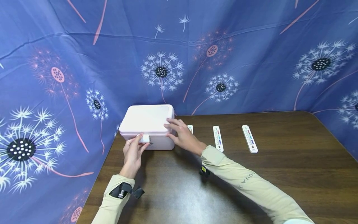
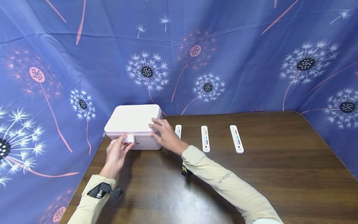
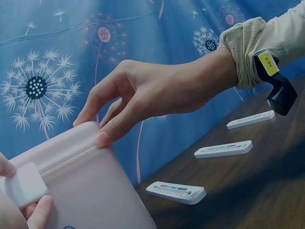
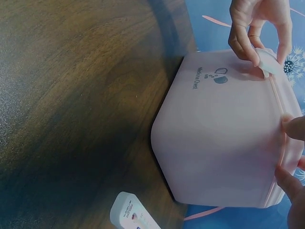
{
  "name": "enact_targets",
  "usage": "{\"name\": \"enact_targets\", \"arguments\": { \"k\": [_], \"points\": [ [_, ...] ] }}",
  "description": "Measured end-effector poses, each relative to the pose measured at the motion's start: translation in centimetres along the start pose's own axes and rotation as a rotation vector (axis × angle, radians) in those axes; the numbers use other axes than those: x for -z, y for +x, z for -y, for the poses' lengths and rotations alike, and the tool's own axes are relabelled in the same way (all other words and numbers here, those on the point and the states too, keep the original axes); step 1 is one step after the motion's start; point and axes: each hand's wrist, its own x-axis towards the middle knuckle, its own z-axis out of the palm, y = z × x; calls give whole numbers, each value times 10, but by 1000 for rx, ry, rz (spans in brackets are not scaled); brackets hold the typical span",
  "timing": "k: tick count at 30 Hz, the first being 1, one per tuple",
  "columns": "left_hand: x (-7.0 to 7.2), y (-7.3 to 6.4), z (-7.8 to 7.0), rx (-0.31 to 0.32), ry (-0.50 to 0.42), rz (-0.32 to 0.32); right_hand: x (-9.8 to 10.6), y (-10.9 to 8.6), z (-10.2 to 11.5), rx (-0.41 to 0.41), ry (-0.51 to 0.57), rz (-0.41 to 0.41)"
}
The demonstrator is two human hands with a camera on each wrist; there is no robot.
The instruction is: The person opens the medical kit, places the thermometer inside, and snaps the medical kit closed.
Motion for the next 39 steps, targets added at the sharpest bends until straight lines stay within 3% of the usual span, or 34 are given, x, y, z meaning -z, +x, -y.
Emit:
{"name": "enact_targets", "arguments": {
  "k": [39],
  "points": [
    [5, -8, 4, -15, -146, 32, -2, -2, 0, -11, -2, -2]
  ]
}}
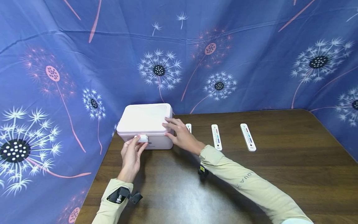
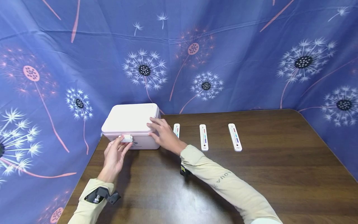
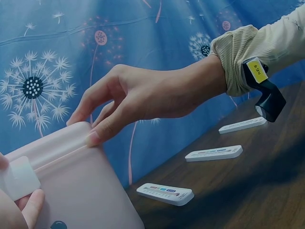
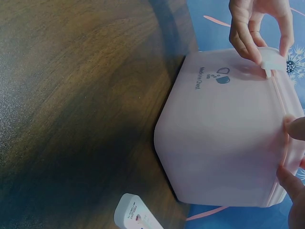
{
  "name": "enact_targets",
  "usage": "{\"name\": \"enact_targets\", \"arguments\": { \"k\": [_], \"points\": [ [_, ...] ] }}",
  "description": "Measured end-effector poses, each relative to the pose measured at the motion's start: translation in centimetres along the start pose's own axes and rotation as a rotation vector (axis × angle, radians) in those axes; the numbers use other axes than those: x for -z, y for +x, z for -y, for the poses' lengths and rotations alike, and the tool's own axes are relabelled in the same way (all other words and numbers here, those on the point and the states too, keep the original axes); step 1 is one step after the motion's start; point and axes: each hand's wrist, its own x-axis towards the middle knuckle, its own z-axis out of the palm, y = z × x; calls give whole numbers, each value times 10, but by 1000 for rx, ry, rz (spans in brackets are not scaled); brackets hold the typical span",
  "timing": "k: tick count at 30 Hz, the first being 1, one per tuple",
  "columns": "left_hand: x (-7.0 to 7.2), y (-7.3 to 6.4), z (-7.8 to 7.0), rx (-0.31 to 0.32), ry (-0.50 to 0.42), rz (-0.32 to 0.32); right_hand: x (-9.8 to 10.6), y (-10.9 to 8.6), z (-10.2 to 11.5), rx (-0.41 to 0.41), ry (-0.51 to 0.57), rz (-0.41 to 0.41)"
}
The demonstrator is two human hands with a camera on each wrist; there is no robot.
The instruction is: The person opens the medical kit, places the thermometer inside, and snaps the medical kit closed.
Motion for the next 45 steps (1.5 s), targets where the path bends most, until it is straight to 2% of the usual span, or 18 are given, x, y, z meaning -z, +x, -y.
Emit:
{"name": "enact_targets", "arguments": {
  "k": [5, 15, 23, 45],
  "points": [
    [2, 0, 0, 0, 1, 3, -1, 0, 0, -6, -3, 1],
    [4, 0, 2, -14, -54, 29, -3, 0, -1, 10, -7, -19],
    [6, -1, 5, -8, -47, 50, -1, -1, -2, -6, -2, -18],
    [18, 5, 16, 39, -17, 7, -3, -1, -2, -17, 10, -15]
  ]
}}
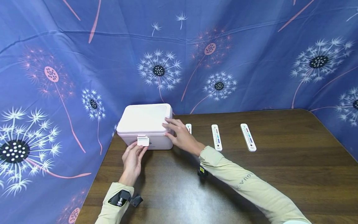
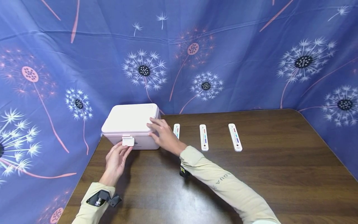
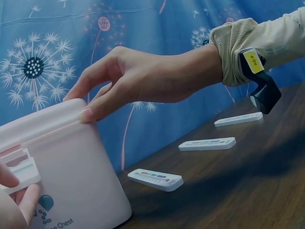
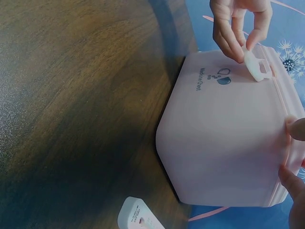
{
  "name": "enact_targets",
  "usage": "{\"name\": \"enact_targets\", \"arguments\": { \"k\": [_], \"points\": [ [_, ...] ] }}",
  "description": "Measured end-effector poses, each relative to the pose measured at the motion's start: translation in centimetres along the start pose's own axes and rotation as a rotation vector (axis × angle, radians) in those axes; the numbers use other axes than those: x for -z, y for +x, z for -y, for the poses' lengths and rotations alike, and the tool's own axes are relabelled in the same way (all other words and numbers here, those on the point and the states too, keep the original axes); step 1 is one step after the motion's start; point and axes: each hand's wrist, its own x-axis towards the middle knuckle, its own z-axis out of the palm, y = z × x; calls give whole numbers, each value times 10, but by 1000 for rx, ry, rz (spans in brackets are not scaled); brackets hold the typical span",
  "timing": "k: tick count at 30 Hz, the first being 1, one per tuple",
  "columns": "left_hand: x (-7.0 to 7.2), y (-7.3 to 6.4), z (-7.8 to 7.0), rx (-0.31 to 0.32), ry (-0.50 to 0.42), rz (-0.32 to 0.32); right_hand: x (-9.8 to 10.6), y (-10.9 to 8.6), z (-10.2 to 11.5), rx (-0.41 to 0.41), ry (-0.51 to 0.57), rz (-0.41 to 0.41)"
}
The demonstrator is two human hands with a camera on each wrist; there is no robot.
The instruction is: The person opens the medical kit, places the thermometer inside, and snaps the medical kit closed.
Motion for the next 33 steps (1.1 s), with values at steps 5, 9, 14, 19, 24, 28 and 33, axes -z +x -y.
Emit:
{"name": "enact_targets", "arguments": {
  "k": [5, 9, 14, 19, 24, 28, 33],
  "points": [
    [0, 2, -1, -1, 42, 5, 0, 0, -1, 5, -2, -8],
    [-1, 2, -3, -1, 79, 4, 0, 0, -1, 5, -1, -7],
    [0, 3, -5, -22, 104, -1, 1, 0, 0, -3, 3, 0],
    [3, 2, -11, -60, 129, -18, 1, -1, 1, -15, 11, 7],
    [7, 4, -18, -90, 154, -27, 0, -2, 2, -29, 32, 2],
    [9, 6, -25, -119, 163, -32, -1, -2, 3, -43, 61, -14],
    [11, 10, -33, -191, 207, -65, -1, -4, 5, -57, 83, -25]
  ]
}}
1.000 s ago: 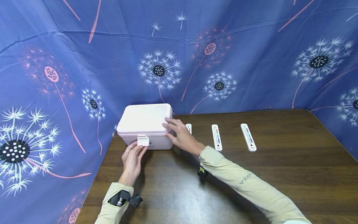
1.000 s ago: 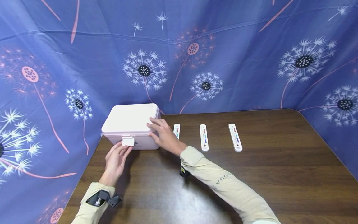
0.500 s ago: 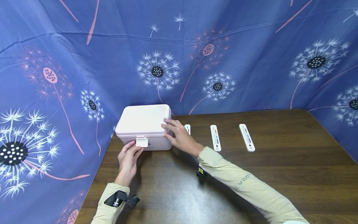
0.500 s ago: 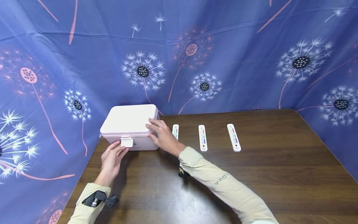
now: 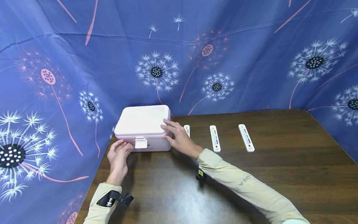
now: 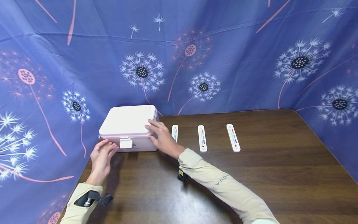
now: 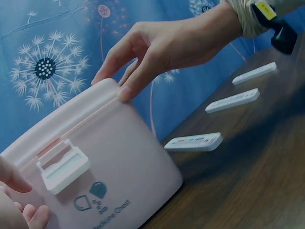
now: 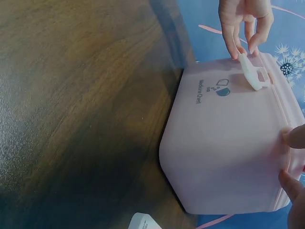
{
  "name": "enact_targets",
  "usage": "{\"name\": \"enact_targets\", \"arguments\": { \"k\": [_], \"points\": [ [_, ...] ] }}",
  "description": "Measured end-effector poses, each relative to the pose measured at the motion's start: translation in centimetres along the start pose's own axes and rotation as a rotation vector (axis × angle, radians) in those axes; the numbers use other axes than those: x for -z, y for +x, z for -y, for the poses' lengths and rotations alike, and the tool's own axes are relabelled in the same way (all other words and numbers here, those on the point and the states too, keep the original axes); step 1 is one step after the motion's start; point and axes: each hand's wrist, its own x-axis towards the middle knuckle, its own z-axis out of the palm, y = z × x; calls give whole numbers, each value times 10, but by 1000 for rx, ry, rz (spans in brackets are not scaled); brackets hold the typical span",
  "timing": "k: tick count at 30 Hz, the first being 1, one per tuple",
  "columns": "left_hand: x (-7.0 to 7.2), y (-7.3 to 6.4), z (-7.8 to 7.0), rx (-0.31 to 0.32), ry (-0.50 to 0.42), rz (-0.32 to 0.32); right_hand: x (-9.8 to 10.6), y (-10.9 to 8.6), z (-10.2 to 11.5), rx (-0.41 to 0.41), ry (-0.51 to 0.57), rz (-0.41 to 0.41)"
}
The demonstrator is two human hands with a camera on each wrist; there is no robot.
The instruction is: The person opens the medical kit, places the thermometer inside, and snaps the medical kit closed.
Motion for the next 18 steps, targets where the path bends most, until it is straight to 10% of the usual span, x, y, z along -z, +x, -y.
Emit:
{"name": "enact_targets", "arguments": {
  "k": [18],
  "points": [
    [7, 13, -12, -230, 267, -41, 0, 0, 2, -49, 23, -18]
  ]
}}
